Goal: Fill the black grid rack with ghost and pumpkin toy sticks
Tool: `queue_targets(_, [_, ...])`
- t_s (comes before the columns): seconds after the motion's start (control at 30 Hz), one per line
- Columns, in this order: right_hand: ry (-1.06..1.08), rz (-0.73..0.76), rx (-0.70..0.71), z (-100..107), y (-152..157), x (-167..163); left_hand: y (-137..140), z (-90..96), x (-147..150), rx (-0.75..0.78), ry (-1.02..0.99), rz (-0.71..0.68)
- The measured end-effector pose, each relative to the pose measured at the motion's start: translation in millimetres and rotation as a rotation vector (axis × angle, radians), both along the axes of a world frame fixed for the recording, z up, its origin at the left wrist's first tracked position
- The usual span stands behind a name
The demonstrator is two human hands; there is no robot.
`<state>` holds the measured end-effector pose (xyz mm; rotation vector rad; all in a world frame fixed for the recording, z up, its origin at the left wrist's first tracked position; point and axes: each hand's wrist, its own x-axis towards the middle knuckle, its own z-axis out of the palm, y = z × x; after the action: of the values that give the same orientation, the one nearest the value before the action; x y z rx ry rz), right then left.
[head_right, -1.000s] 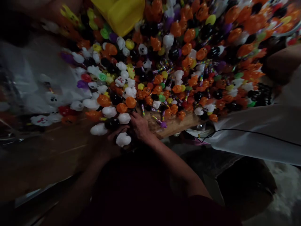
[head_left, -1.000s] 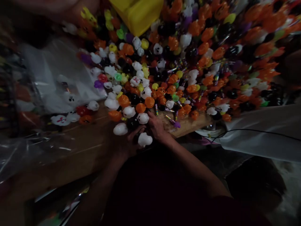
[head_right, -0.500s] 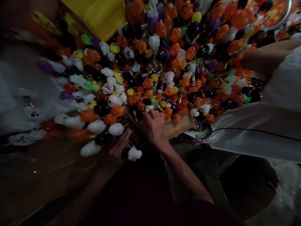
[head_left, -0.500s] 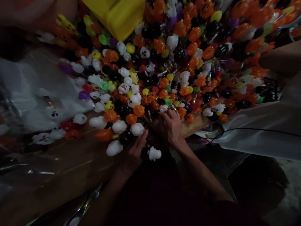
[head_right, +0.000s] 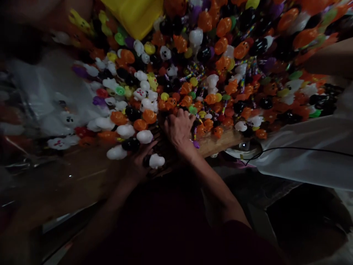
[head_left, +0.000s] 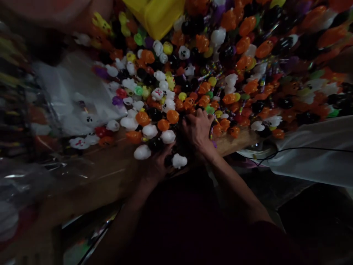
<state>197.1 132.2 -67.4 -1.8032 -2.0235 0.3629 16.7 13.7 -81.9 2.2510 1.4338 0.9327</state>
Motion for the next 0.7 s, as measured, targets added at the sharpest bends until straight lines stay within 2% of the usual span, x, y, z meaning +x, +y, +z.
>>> queue_targets(0.07, [0.082,-0.022,0.01,4,6,8,-2,6.3,4,0.028,-0.014,-0.028])
queue_targets(0.17, [0.244,0.055,-0.019,12,16,23,-9,16.0,13,0.019,-0.097,-0.032])
queue_targets(0.3, [0.355,0.109,0.017,24,6,43,-18,26.4,22,-0.195,-0.379,0.09])
queue_targets(0.4, [0.462,0.122,0.08,25,-24,51,-23,35.0,25,-0.326,-0.428,0.176])
queue_targets(0.53, [0.607,0.146,0.074,16,-63,49,-26,48.1,30,-0.405,-0.449,0.07])
queue_targets(0.63, [0.608,0.189,0.087,11,-71,40,-25,62.1,29,-0.282,-0.538,-0.061])
queue_targets(0.7, [0.586,0.218,0.125,10,-69,36,-25,75.9,19,-0.238,-0.52,-0.11])
